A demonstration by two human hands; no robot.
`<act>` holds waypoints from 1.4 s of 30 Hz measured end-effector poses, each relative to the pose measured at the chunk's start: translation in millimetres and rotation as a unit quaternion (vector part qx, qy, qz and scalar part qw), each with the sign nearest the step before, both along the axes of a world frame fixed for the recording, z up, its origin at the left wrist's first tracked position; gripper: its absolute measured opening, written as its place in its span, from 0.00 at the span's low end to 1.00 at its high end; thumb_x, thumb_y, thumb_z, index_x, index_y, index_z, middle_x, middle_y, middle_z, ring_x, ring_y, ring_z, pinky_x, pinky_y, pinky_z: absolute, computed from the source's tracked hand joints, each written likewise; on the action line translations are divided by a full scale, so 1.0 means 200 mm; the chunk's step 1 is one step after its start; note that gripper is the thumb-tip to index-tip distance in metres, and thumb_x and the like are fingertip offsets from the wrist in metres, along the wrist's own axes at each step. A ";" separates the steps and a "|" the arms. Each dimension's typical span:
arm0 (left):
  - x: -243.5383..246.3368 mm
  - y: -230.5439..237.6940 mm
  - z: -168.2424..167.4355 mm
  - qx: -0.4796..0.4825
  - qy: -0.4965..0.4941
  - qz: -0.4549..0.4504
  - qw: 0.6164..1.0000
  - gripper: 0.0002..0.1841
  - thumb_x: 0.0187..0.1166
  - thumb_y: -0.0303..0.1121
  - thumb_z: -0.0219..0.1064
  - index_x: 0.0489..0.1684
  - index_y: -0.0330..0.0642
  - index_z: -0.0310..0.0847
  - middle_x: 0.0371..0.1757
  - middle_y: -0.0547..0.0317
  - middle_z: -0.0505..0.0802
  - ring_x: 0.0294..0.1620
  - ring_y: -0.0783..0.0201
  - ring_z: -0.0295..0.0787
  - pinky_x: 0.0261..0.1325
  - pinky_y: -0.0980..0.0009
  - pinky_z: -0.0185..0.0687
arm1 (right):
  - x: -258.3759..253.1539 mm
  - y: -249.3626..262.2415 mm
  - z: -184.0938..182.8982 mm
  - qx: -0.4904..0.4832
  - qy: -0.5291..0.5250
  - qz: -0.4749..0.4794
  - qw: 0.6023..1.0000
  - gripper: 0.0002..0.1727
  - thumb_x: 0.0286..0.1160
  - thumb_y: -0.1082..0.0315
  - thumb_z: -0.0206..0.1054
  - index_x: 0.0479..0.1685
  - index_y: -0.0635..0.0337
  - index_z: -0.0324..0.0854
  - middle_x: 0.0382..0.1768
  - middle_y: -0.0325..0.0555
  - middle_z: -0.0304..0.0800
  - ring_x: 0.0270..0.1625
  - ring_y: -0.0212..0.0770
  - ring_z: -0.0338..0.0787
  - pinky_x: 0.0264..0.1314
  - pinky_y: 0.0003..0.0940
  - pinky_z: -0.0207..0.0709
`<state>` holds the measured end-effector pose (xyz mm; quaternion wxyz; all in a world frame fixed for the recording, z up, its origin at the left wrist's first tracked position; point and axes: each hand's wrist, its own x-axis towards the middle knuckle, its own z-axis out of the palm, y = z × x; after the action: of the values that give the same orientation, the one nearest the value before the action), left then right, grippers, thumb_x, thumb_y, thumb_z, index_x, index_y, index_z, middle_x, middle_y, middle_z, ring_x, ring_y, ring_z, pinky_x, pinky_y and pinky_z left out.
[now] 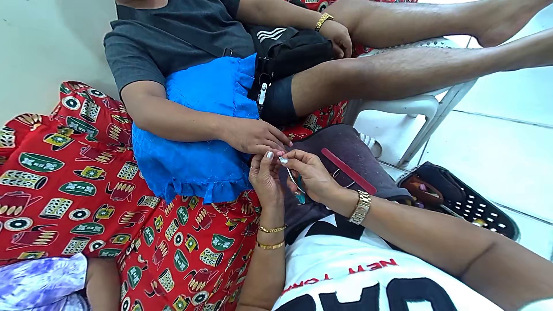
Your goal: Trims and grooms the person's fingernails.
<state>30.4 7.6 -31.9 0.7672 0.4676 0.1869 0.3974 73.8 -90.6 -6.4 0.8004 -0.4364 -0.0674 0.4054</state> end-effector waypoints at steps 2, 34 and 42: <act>0.00 0.00 0.00 -0.003 -0.001 -0.003 1.000 0.10 0.85 0.24 0.57 0.38 0.41 0.85 0.33 0.57 0.95 0.34 0.68 0.94 0.45 0.72 0.91 | 0.00 0.00 0.01 0.000 0.003 -0.003 1.000 0.08 0.91 0.74 0.54 0.43 0.67 0.76 0.14 0.42 0.76 0.10 0.31 0.77 0.15 0.21 0.76; -0.08 0.00 0.06 -0.049 -0.010 -0.041 0.998 0.11 0.87 0.26 0.55 0.38 0.43 0.84 0.35 0.56 0.96 0.35 0.65 0.95 0.46 0.70 0.92 | 0.06 -0.11 -0.03 0.055 -0.106 0.053 0.991 0.10 0.88 0.74 0.51 0.43 0.62 0.78 0.16 0.36 0.79 0.12 0.26 0.78 0.18 0.20 0.77; -0.28 0.04 0.09 -0.088 -0.003 -0.082 0.993 0.13 0.89 0.28 0.54 0.39 0.43 0.86 0.33 0.59 0.94 0.33 0.69 0.94 0.43 0.74 0.92 | 0.18 0.13 0.23 0.255 -0.275 0.136 0.917 0.11 0.87 0.71 0.51 0.49 0.55 0.81 0.26 0.32 0.87 0.20 0.24 0.82 0.23 0.19 0.79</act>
<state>-25.9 15.9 -14.6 0.8358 0.4105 0.1804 0.3168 109.2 -64.2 39.8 0.7713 -0.2985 -0.4451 0.3433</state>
